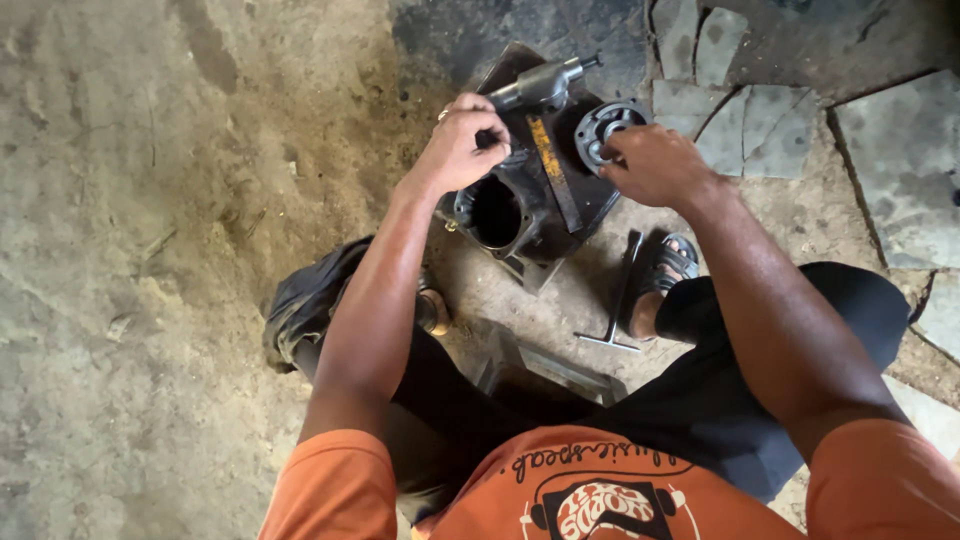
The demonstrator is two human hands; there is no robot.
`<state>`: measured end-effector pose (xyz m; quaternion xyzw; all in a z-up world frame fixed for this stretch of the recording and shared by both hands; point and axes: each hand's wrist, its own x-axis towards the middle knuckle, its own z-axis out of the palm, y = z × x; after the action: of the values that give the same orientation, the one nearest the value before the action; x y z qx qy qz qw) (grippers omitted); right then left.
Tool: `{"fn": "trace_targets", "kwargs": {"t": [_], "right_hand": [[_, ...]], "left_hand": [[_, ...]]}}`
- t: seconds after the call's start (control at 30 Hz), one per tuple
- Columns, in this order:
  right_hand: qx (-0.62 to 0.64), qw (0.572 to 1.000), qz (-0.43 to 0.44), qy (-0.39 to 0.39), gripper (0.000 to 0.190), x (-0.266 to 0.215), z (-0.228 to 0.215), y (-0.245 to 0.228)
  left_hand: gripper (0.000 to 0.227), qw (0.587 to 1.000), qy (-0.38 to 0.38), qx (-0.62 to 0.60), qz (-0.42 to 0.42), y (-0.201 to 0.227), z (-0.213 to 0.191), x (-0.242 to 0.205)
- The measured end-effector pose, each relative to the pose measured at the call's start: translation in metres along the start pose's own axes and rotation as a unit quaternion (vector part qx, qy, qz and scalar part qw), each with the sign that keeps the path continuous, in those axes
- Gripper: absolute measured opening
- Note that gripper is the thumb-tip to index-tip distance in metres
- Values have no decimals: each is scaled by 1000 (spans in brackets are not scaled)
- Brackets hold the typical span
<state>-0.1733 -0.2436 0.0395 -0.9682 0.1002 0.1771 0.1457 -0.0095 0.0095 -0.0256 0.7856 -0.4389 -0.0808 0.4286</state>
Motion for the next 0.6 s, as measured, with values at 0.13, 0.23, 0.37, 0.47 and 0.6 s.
{"fn": "trace_targets", "kwargs": {"t": [0.13,0.23,0.37,0.47,0.6], "right_hand": [[13,999,-39,17,33,3,0,-10],[5,998,-59,32,34,5,-3,-15],[40,994,-89,41,28,18,6,-31],[91,971,-180,130,23,30,18,-41],[234,926,-213,207,22,47,37,-51]], "left_hand": [[17,998,-6,-13,-68,10,2,-3],[11,997,29,-32,-62,8,11,-5],[11,999,7,-24,-31,-7,12,0],[17,997,6,-49,-59,-9,10,3],[19,993,65,-34,-89,-11,-8,1]]}}
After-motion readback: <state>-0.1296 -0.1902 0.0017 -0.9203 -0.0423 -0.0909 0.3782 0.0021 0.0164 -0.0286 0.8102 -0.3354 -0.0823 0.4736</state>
